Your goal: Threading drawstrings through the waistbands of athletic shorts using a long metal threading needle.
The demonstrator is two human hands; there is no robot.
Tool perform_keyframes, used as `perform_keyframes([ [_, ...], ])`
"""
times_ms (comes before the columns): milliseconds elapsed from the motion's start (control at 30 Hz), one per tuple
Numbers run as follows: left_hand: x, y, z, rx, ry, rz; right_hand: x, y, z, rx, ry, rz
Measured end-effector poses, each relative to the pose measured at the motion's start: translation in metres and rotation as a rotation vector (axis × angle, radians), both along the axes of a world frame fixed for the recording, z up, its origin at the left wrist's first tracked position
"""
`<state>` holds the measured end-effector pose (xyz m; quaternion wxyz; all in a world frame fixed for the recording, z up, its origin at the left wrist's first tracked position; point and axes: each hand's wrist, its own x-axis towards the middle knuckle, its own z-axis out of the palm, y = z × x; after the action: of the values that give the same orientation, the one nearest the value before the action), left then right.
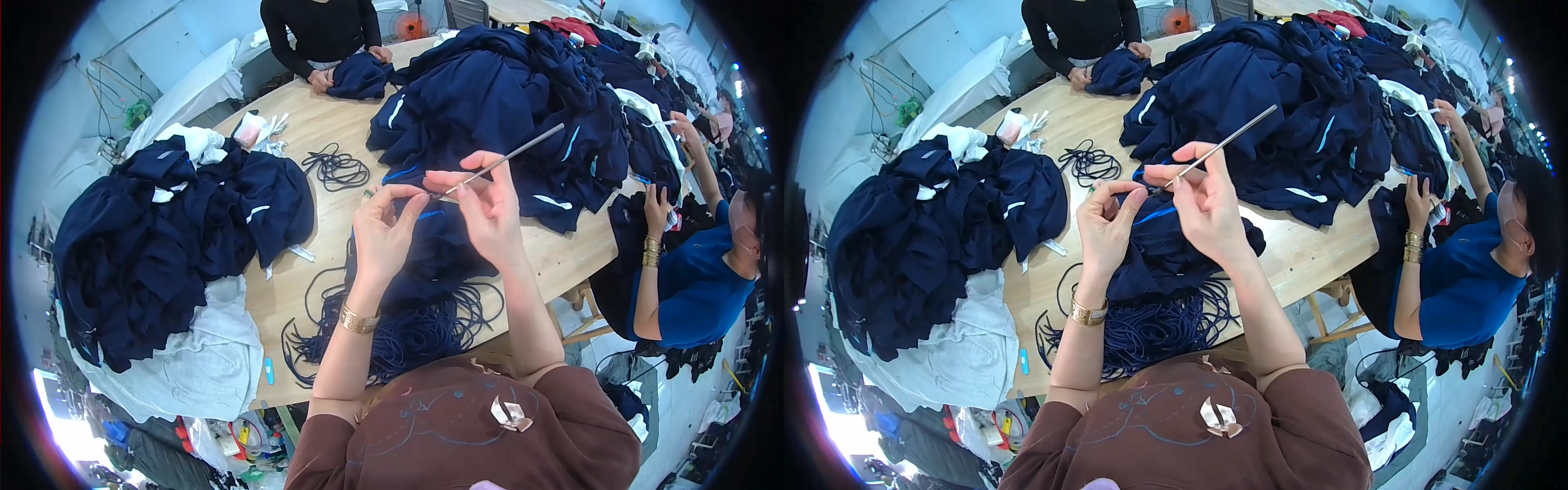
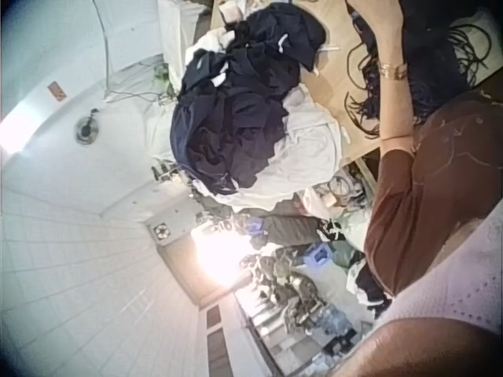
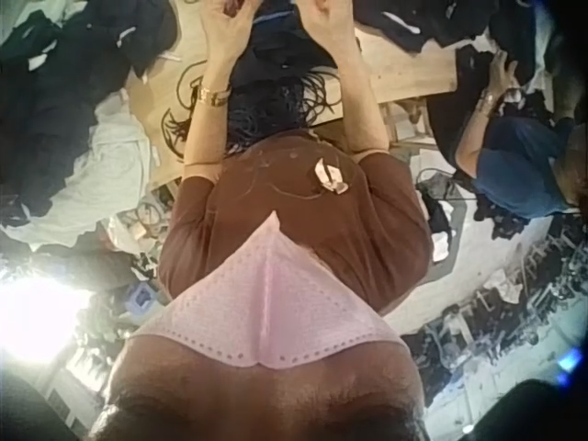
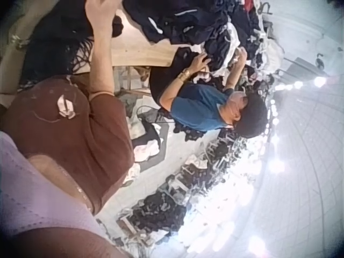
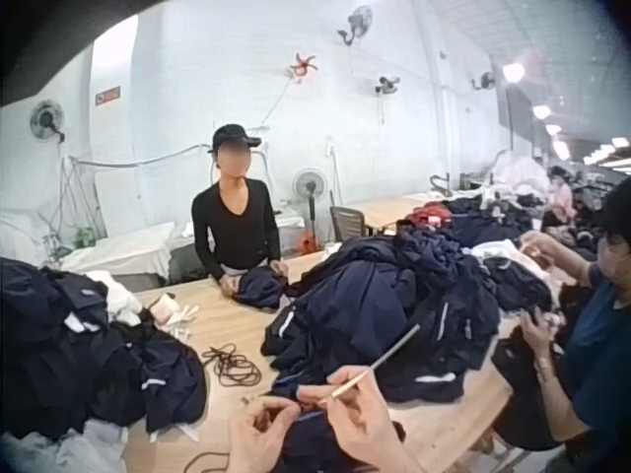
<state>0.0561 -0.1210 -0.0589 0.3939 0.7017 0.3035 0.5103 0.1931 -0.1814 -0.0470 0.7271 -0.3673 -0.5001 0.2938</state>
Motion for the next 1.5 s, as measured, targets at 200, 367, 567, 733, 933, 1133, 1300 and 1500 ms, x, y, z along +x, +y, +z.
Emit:
perform_keyframes([
  [200, -0.004, 0.002, -0.003, -0.046, -0.058, 0.135, -0.008, -0.001, -0.001, -0.002, -0.419, -0.304],
  [367, -0.007, -0.006, -0.002, -0.102, -0.009, 0.054, -0.013, 0.002, -0.007, 0.001, -0.059, -0.094],
  [567, -0.016, 0.002, -0.007, -0.258, -0.317, -0.154, -0.005, 0.007, -0.022, -0.037, -0.477, -0.457],
  [733, -0.076, 0.052, -0.063, 0.033, 0.493, 0.236, 0.057, -0.011, -0.062, -0.358, -0.481, -0.489],
  [933, -0.108, 0.069, -0.159, -0.036, 0.949, 0.152, 0.109, -0.049, -0.135, -0.722, -0.902, -0.498],
  [1133, -0.107, 0.086, -0.163, -0.155, 0.913, 0.122, 0.121, -0.044, -0.190, -0.863, -0.689, -0.623],
  [1300, -0.095, 0.085, -0.097, -0.163, 0.701, 0.178, 0.100, -0.005, -0.151, -0.736, -0.441, -0.688],
  [1500, -0.014, 0.012, 0.017, 0.186, 0.806, -0.021, 0.025, 0.033, -0.036, -0.170, -0.688, -0.417],
])
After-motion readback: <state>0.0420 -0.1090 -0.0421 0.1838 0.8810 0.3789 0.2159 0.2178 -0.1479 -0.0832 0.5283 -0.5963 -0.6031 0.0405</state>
